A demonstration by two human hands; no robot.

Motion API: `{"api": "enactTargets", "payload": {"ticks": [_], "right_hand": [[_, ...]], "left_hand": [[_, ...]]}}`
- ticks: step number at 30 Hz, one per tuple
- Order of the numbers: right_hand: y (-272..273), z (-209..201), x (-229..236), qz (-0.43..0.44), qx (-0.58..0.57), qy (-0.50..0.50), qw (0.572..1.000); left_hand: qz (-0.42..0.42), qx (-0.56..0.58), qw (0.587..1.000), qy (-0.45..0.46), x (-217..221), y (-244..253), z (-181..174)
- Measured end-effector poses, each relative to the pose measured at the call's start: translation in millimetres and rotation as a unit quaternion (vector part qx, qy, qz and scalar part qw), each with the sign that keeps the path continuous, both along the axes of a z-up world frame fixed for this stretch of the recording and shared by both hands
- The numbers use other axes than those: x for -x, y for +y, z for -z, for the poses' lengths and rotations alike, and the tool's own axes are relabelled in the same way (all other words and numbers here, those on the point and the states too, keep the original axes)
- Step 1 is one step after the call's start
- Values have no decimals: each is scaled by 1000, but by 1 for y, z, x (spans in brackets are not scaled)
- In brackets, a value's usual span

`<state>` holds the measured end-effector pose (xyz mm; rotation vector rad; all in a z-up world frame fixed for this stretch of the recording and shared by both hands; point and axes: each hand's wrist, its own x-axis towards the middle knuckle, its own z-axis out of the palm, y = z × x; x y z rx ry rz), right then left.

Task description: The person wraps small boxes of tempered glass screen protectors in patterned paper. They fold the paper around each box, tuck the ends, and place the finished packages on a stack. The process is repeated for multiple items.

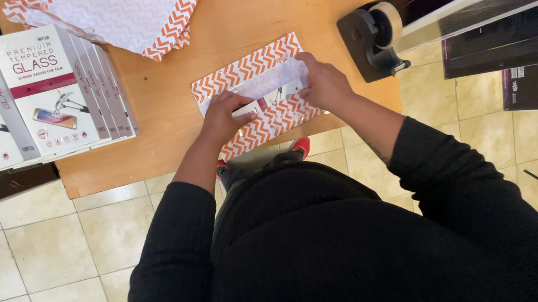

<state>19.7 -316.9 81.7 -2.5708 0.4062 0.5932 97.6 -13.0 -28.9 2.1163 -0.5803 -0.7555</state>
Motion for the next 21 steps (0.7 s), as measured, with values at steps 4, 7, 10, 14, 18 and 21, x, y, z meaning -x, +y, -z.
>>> {"api": "enactTargets", "payload": {"ticks": [4, 7, 10, 14, 18, 21], "right_hand": [[-16, 36, 46, -133, 50, -187, 972], [-6, 41, 97, -238, 126, -244, 932], [-1, 55, 133, -250, 138, -276, 918], [7, 54, 139, -229, 161, -304, 911], [1, 70, 136, -175, 170, -313, 918], [8, 76, 138, -171, 157, -320, 919]], "left_hand": [[5, 11, 1000, -4, 1, 2, -7], [8, 6, 1000, -7, 1, 3, -8], [11, -5, 1000, -7, 1, 1, -3], [11, 2, 1000, -10, 0, 0, -3], [5, 9, 1000, -12, -1, 0, -9], [8, 16, 1000, -23, -1, 0, -6]]}}
